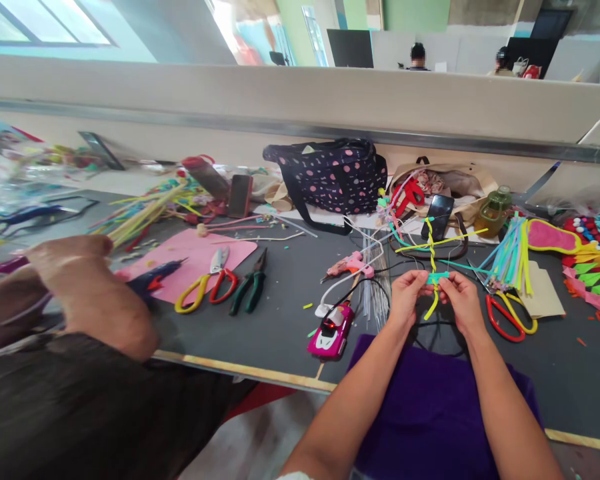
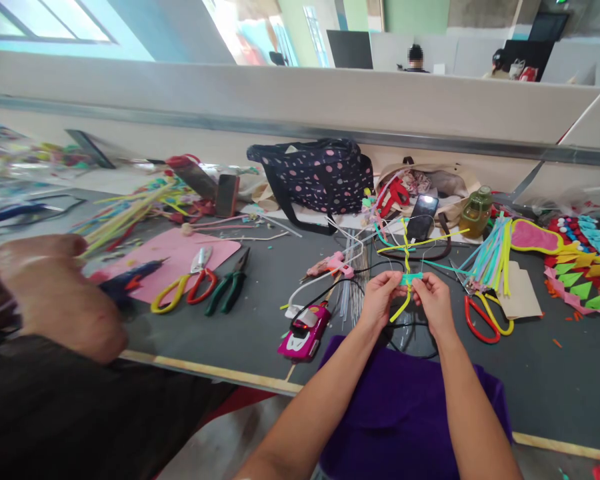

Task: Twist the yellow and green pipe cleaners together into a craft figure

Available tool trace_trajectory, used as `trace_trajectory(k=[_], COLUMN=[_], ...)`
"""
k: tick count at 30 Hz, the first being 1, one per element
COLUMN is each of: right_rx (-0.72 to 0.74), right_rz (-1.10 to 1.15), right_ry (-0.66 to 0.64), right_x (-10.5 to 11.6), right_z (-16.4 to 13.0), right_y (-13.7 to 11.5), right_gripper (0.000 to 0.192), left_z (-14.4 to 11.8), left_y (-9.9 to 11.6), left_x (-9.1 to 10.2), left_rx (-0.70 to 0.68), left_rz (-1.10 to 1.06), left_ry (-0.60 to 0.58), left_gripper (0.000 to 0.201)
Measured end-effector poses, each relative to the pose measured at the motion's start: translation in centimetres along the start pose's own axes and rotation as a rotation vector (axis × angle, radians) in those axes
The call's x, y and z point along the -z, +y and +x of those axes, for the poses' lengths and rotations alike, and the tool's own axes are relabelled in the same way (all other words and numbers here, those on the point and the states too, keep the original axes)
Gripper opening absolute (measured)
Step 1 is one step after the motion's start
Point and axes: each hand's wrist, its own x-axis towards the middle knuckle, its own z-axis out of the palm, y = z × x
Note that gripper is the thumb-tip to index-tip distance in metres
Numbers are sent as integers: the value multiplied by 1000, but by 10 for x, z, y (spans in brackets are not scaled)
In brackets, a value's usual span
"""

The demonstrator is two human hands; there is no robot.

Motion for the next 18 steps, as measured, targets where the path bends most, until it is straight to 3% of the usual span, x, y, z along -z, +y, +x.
trace_trajectory(k=[18], right_rx=[52], right_rz=[-23], right_ry=[48], right_x=[-2], right_z=[-1], right_y=[-3], right_gripper=[27], left_z=[-5], left_y=[1], left_x=[-4], left_rx=[91], left_rz=[-11], left_ry=[-133], left_gripper=[31])
